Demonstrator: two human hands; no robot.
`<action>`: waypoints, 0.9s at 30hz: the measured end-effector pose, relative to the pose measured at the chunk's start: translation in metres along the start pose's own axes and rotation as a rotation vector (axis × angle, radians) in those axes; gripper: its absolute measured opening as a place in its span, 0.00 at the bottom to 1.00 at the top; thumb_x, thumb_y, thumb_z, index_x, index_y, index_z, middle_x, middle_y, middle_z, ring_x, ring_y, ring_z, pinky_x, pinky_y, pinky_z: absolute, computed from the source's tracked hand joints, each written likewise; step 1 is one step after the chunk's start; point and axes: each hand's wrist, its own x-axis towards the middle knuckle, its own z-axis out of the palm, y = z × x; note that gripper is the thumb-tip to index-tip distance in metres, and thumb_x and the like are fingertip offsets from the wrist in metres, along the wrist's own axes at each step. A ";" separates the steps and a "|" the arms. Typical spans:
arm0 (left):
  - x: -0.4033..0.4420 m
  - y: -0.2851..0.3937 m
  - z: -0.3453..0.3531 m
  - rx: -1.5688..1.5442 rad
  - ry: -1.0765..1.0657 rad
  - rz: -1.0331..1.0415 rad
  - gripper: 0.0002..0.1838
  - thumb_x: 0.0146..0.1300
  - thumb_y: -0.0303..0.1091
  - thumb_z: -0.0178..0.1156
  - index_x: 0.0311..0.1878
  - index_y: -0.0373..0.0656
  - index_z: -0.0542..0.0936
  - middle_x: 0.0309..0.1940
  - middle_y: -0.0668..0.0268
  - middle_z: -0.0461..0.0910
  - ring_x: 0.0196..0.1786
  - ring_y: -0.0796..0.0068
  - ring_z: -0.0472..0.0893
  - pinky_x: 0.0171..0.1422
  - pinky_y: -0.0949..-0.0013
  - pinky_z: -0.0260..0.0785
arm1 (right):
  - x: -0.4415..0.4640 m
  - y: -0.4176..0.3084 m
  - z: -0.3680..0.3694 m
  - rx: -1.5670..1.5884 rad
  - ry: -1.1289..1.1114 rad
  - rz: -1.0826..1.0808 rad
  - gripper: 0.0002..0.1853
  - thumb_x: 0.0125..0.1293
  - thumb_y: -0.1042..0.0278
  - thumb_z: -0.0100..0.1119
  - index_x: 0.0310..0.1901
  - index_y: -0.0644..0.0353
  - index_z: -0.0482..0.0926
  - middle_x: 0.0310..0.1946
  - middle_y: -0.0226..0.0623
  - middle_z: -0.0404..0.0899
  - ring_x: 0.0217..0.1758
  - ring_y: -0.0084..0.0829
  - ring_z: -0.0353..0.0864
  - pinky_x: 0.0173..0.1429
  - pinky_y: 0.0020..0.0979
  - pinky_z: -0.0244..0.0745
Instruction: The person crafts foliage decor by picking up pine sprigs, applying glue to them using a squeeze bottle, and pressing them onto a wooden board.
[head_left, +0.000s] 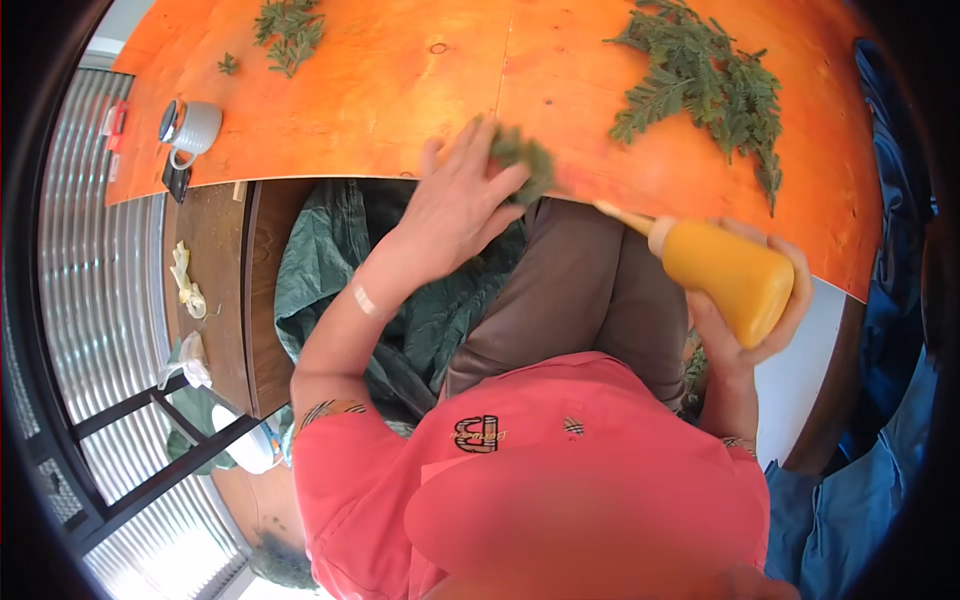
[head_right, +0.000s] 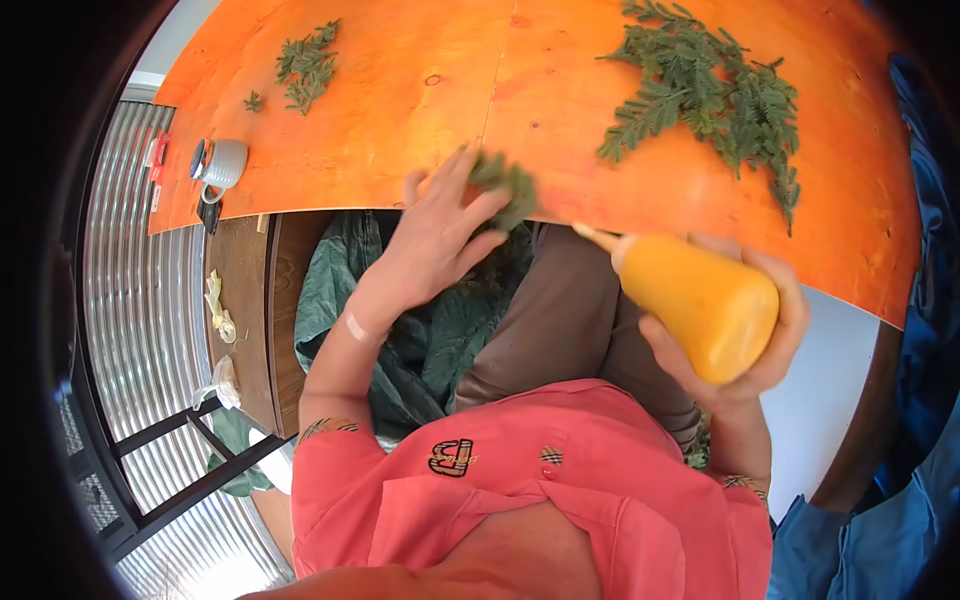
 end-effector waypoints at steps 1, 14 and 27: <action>-0.015 0.008 -0.017 0.031 -0.058 -0.030 0.21 0.57 0.42 0.64 0.53 0.48 0.75 0.66 0.42 0.58 0.68 0.44 0.60 0.66 0.46 0.49 | -0.006 -0.001 -0.008 0.004 0.014 0.026 0.44 0.50 0.66 0.76 0.62 0.64 0.55 0.50 0.57 0.75 0.49 0.43 0.80 0.53 0.41 0.78; 0.138 0.052 0.050 0.007 0.445 0.125 0.16 0.51 0.31 0.67 0.43 0.40 0.77 0.31 0.60 0.74 0.38 0.60 0.75 0.44 0.63 0.68 | -0.035 0.013 -0.056 0.126 0.382 0.168 0.46 0.50 0.54 0.76 0.62 0.64 0.56 0.48 0.60 0.76 0.51 0.47 0.79 0.58 0.46 0.73; 0.034 0.045 0.029 -0.026 0.496 0.188 0.21 0.45 0.20 0.62 0.47 0.41 0.79 0.50 0.55 0.74 0.51 0.51 0.73 0.53 0.57 0.67 | -0.032 0.018 -0.067 -0.022 0.431 0.139 0.49 0.51 0.41 0.71 0.61 0.68 0.55 0.46 0.62 0.76 0.48 0.48 0.81 0.55 0.44 0.76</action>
